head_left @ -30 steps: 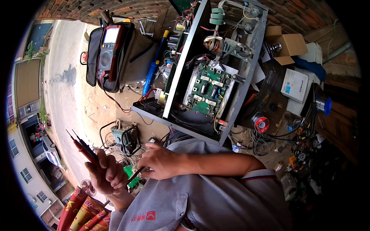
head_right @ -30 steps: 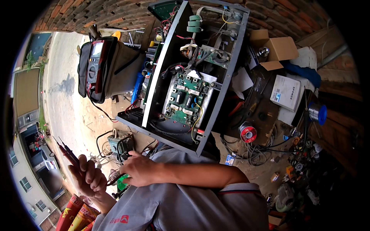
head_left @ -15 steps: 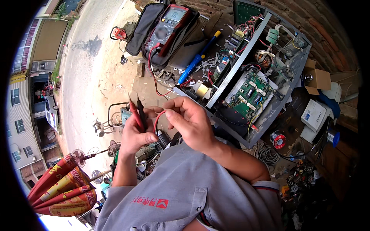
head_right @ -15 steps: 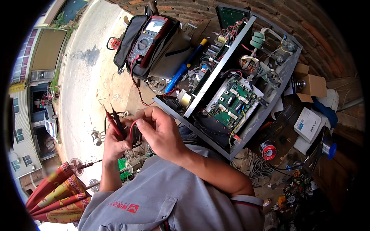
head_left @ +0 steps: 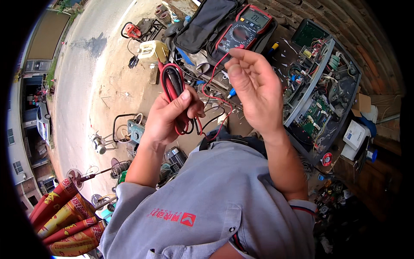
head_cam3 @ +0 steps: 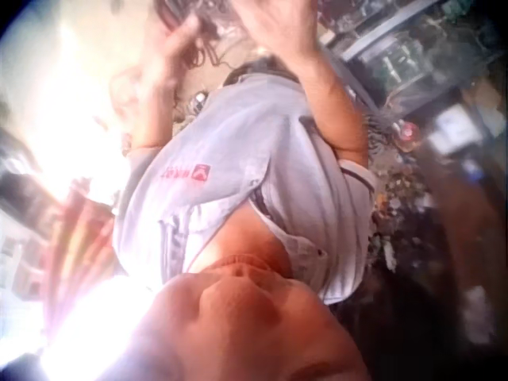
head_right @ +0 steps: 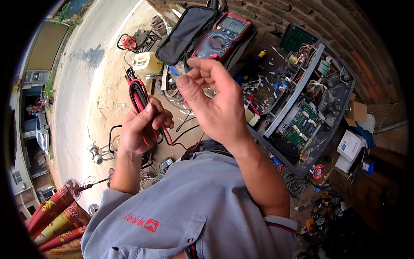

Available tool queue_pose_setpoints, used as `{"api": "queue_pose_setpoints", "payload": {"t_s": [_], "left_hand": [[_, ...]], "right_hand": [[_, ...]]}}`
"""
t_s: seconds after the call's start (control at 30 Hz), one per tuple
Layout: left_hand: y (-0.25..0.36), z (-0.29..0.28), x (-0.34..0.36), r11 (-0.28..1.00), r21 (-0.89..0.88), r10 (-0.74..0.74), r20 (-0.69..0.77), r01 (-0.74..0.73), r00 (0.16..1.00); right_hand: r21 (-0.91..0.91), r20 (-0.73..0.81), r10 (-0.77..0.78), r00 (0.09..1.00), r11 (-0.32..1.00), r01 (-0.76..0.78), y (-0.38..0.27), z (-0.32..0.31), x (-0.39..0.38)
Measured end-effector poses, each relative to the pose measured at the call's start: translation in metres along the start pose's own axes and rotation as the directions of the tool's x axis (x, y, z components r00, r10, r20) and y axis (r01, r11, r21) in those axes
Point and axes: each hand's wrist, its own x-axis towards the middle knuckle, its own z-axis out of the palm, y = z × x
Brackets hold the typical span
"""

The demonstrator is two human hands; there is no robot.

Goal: The person uses a digital multimeter to test various points on an exposed circuit board inside a metal chassis. They systematically touch the red and black probes to different components and connection points on the board, checking for electrical continuity or voltage. The person occasionally adjusts the multimeter dial and repositions the probes to different areas of the circuit board.

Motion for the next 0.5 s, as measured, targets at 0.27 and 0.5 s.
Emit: {"api": "queue_pose_setpoints", "payload": {"t_s": [0.27,0.5], "left_hand": [[0.042,-0.067,0.012,0.738,-0.645,-0.102,0.184,0.198,0.978],[0.068,-0.119,0.008,0.711,-0.640,-0.142,0.277,0.293,0.950]], "right_hand": [[-0.459,0.512,0.037,0.858,0.856,0.237,0.075,0.076,-0.032],[-0.652,0.537,0.513,0.670,0.756,-0.056,0.109,0.122,-0.025]]}}
